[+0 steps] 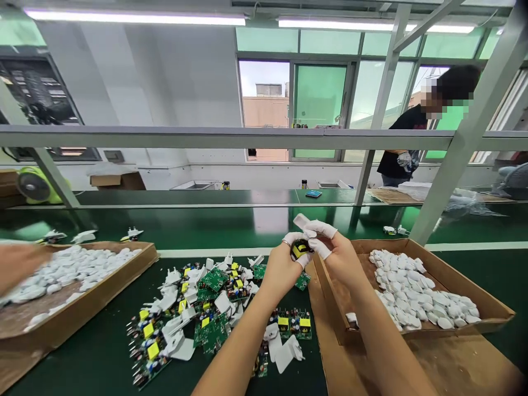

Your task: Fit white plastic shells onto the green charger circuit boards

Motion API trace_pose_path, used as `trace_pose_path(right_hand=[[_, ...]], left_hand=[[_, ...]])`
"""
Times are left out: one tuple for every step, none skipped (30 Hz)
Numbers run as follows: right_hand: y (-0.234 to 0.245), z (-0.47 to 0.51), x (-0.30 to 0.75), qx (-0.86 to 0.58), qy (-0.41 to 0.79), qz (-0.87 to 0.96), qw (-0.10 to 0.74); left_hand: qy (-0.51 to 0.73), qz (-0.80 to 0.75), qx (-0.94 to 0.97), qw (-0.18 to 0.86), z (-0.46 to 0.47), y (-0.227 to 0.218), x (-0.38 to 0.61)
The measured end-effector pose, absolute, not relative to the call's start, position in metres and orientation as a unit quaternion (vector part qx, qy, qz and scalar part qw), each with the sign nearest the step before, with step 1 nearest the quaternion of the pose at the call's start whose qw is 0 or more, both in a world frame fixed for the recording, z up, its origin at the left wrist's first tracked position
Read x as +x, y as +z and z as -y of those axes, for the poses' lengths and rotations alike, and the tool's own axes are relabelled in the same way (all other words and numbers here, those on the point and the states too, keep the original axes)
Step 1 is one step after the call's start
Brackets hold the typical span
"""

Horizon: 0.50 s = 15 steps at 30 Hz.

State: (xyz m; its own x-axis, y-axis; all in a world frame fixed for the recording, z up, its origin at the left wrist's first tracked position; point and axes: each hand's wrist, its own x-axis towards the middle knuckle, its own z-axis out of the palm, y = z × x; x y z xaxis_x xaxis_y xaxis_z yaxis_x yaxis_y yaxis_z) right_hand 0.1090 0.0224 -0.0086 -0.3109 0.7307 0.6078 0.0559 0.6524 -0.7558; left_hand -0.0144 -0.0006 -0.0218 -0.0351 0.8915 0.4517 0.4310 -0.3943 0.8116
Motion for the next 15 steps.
trace_pose_path(right_hand=[[-0.0111, -0.0273, 0.1083, -0.274, 0.302, 0.738, 0.537], [-0.0129, -0.0313, 0.1089, -0.278, 0.289, 0.737, 0.544], [-0.0139, -0.0341, 0.1103, -0.278, 0.283, 0.739, 0.544], [-0.0142, -0.0356, 0.112, -0.278, 0.276, 0.746, 0.538], [-0.0141, -0.0359, 0.1136, -0.28, 0.264, 0.758, 0.527], [-0.0137, -0.0353, 0.1149, -0.284, 0.244, 0.771, 0.515], [-0.0132, -0.0343, 0.1155, -0.286, 0.217, 0.785, 0.504], [-0.0129, -0.0332, 0.1156, -0.285, 0.184, 0.798, 0.498], [-0.0129, -0.0325, 0.1151, -0.279, 0.149, 0.809, 0.495], [-0.0132, -0.0321, 0.1144, -0.271, 0.115, 0.817, 0.496], [-0.0137, -0.0321, 0.1137, -0.263, 0.084, 0.823, 0.496], [-0.0141, -0.0324, 0.1135, -0.259, 0.058, 0.827, 0.495], [-0.0143, -0.0329, 0.1138, -0.256, 0.041, 0.833, 0.488], [-0.0142, -0.0331, 0.1147, -0.254, 0.034, 0.842, 0.475], [-0.0138, -0.0331, 0.1161, -0.251, 0.038, 0.85, 0.462]], left_hand=[[0.518, -0.506, 0.653, 0.223, 0.0008, -0.0213, -0.0147], [0.521, -0.509, 0.648, 0.224, 0.0005, -0.021, -0.0148], [0.525, -0.511, 0.642, 0.226, -0.0001, -0.021, -0.0148], [0.53, -0.512, 0.636, 0.229, -0.0008, -0.0211, -0.0146], [0.534, -0.513, 0.63, 0.233, -0.0013, -0.0213, -0.0143], [0.539, -0.512, 0.626, 0.237, -0.0015, -0.0215, -0.0138], [0.541, -0.511, 0.624, 0.238, -0.0014, -0.0216, -0.0131], [0.542, -0.509, 0.625, 0.236, -0.0008, -0.0216, -0.0123], [0.542, -0.507, 0.629, 0.232, -0.0001, -0.0216, -0.0114], [0.541, -0.507, 0.632, 0.227, 0.0006, -0.0216, -0.0107], [0.538, -0.509, 0.634, 0.222, 0.0011, -0.0217, -0.0102], [0.538, -0.511, 0.634, 0.218, 0.0012, -0.0219, -0.01], [0.539, -0.511, 0.634, 0.216, 0.0007, -0.0223, -0.0102], [0.543, -0.508, 0.631, 0.22, -0.0002, -0.0228, -0.0106], [0.554, -0.499, 0.624, 0.233, -0.0017, -0.0233, -0.0113]])
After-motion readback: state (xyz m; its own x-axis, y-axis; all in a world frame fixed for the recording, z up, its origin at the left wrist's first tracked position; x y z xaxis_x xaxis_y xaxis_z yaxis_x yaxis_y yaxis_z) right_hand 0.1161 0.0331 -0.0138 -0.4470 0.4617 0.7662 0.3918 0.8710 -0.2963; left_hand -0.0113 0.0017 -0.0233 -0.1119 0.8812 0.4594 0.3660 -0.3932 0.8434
